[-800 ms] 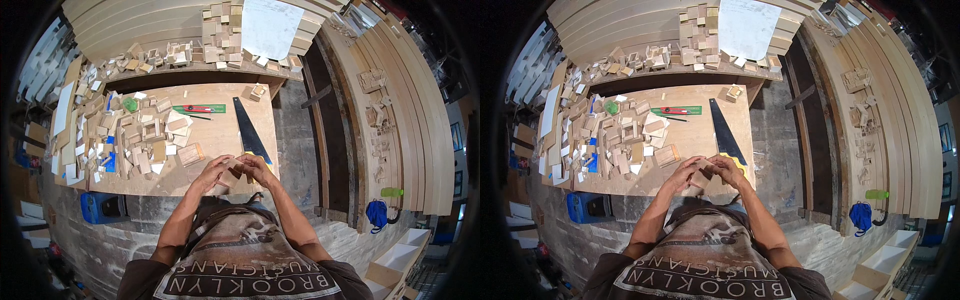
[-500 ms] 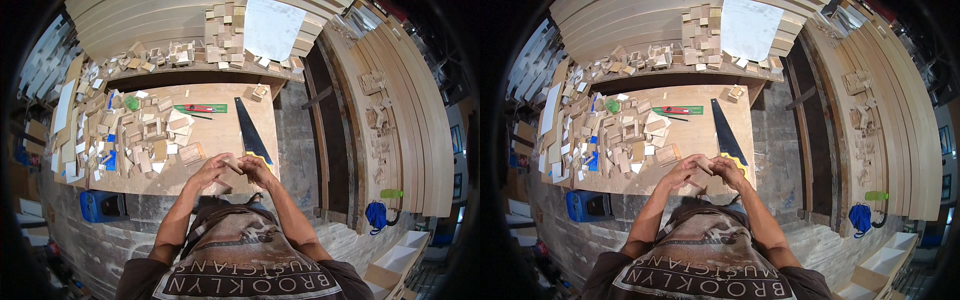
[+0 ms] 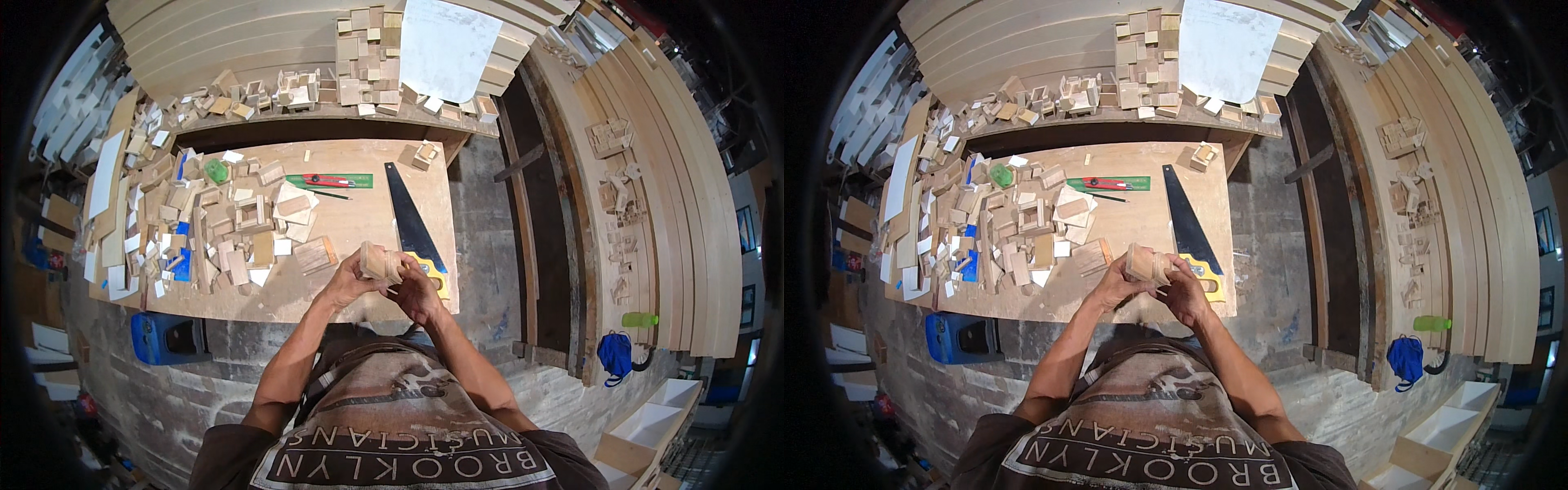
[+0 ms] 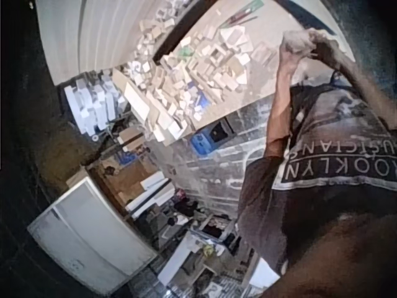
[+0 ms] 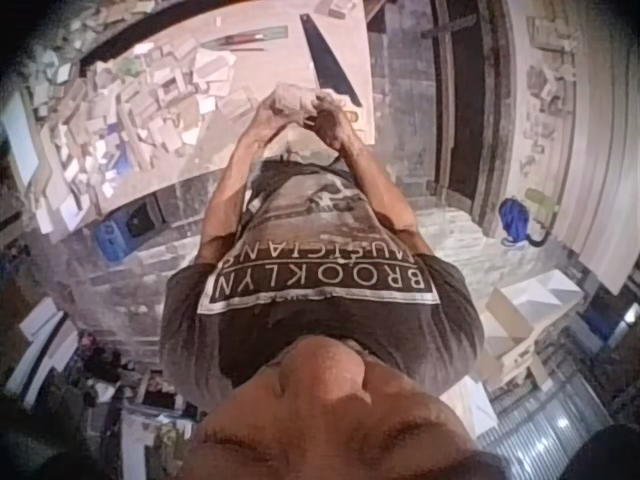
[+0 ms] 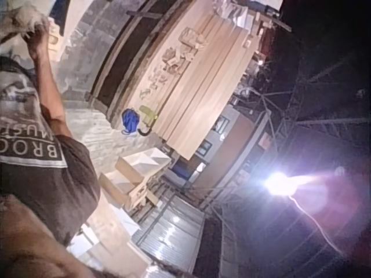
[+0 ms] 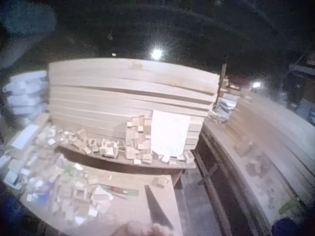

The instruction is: The person marks a wooden block with a pencil and then saws a small section off using a hand saw on the edge of a workbench.

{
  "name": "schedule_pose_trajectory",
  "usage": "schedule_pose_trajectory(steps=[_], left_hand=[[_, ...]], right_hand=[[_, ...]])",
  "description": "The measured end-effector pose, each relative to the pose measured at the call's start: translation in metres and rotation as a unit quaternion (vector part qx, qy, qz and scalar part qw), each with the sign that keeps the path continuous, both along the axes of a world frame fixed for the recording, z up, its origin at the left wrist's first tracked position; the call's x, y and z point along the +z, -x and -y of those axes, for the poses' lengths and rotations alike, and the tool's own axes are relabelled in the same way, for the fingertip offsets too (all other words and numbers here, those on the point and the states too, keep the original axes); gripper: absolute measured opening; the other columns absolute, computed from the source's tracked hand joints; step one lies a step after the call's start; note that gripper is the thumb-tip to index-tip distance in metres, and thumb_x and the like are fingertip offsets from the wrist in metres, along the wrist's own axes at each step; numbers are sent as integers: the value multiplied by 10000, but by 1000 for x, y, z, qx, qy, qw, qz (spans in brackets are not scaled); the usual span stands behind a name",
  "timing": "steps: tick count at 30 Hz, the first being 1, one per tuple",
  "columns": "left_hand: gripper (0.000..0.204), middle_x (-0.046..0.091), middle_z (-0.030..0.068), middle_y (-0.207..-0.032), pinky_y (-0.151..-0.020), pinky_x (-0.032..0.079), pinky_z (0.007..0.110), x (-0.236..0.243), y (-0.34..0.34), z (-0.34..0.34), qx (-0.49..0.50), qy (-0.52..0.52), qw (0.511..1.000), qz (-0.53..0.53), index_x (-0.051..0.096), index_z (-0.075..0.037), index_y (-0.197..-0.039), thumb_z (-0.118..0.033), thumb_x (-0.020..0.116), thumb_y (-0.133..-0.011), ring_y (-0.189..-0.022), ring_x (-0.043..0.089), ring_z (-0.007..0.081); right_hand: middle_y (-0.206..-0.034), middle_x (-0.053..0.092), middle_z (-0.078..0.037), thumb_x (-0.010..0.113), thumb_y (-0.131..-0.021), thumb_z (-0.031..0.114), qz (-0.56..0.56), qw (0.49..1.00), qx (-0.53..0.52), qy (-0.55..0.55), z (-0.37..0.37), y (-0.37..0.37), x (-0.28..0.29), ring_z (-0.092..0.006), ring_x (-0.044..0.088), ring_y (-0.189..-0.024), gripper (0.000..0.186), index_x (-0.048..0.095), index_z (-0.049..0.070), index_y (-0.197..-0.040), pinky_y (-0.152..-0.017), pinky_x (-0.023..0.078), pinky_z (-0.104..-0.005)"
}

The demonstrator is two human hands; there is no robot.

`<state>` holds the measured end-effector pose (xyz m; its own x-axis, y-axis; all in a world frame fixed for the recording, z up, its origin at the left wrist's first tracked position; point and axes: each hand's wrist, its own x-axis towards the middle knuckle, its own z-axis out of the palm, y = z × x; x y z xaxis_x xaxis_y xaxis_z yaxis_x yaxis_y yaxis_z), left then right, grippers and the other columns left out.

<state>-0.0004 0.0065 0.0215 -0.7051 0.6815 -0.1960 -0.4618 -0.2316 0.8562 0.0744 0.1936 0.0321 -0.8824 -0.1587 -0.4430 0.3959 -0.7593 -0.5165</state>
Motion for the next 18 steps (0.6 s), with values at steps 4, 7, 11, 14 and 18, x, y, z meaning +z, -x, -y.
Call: schedule_pose_trajectory(steps=[4, 7, 11, 14, 18], left_hand=[[743, 636, 56, -1241, -796, 627, 345, 7, 1, -7, 23, 4, 1000, -8, 490, -51, -1440, 9, 851, -793, -1162, 615, 200], [738, 643, 56, -1240, -867, 607, 349, 12, 5, -11, 13, 6, 1000, 18, 500, -50, -1432, -3, 859, -789, -1174, 613, 199], [751, 645, 58, -1283, -1038, 522, 348, 3, 9, -9, 31, 35, 999, -20, 502, -45, -1438, -16, 869, -783, -1214, 602, 185], [757, 643, 59, -1310, -1105, 459, 338, 5, 10, -6, 32, 6, 999, 3, 502, -44, -1441, -21, 872, -781, -1240, 593, 168], [718, 645, 64, -1311, -1085, 476, 342, 12, 11, -11, 28, -2, 999, 17, 505, -27, -1432, -17, 852, -803, -1245, 593, 172]], right_hand=[[-1317, 568, -110, 595, -981, 208, -2, 1000, -14, 0, 2, 1, 5, -282, 579, -1156, 408, 481, 216, -1373, -1002, 489, -440], [-1337, 563, -109, 612, -993, 209, 7, 1000, -16, -1, -2, 1, 5, -270, 578, -1176, 407, 477, 217, -1376, -1010, 494, -443], [-1355, 574, -93, 647, -1007, 186, 1, 997, 38, -69, -12, 5, 10, -242, 578, -1221, 453, 461, 201, -1419, -1019, 507, -448], [-1327, 604, -67, 675, -1002, 163, -36, 990, 57, -126, -14, 5, 33, -230, 595, -1215, 507, 450, 172, -1457, -1019, 516, -435], [-1264, 631, -44, 735, -966, 160, -69, 967, 61, -236, -20, 5, 27, -196, 633, -1107, 532, 491, 137, -1438, -931, 545, -356]])
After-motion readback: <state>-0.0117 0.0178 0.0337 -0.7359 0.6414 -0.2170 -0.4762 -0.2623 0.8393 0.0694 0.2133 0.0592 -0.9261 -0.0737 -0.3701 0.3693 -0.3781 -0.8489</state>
